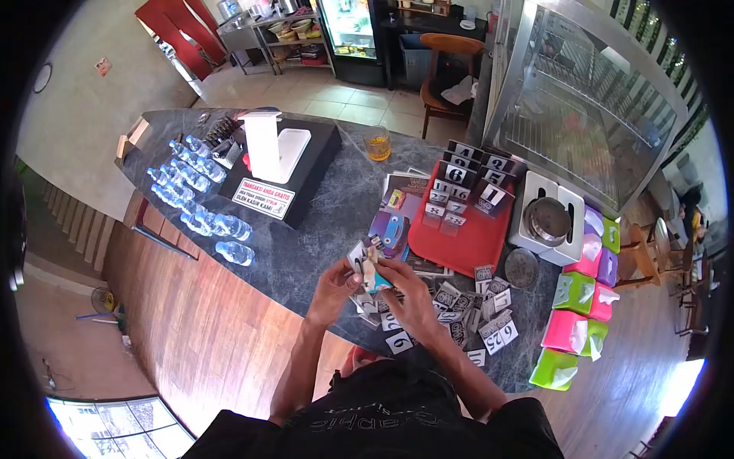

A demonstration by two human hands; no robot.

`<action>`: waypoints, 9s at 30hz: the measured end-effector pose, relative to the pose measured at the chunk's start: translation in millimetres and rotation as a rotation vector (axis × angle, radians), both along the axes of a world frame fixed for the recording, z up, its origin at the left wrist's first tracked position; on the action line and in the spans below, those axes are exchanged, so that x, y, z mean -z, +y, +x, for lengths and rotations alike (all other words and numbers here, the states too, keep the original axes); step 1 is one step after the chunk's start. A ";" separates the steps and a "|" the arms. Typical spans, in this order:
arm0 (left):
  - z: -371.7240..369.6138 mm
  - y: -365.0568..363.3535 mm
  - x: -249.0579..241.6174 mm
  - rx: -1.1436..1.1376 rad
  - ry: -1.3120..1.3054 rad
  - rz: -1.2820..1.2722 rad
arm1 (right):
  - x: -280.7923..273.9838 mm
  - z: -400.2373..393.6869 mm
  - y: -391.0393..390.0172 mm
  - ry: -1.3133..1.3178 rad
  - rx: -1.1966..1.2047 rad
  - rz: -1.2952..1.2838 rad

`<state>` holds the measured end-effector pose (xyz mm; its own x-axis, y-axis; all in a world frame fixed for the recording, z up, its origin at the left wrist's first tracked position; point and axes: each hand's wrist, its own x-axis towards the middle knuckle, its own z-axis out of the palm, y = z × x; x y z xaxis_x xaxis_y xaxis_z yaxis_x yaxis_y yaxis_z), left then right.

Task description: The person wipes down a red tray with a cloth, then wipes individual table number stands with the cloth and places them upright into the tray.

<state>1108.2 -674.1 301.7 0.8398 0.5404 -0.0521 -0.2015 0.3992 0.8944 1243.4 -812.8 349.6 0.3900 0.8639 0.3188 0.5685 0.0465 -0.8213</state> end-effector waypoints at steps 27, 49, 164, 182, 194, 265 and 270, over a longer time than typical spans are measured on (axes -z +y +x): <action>3.9 20.2 -36.6 -0.166 0.066 0.264 | -11.6 3.5 16.5 0.050 -0.100 -0.016; -10.1 17.2 -23.7 -0.118 -0.039 0.207 | -26.2 13.7 -2.0 -0.398 -0.272 -0.096; -1.2 45.3 58.8 0.083 0.560 1.056 | 26.7 42.0 -55.7 -0.161 0.109 -0.277; -3.3 22.4 -8.5 -0.048 -0.103 0.114 | -11.5 2.8 -12.4 0.110 0.166 0.003; 4.1 1.3 -1.2 -0.065 -0.107 0.193 | -27.9 -21.6 17.0 -0.243 0.044 0.117; 18.3 -2.7 -2.4 -0.158 -0.165 0.193 | -41.2 -3.4 10.0 -0.320 -0.008 -0.010; -0.3 2.1 -30.2 -0.148 -0.070 0.223 | -46.0 14.7 -15.9 -0.525 -0.154 -0.134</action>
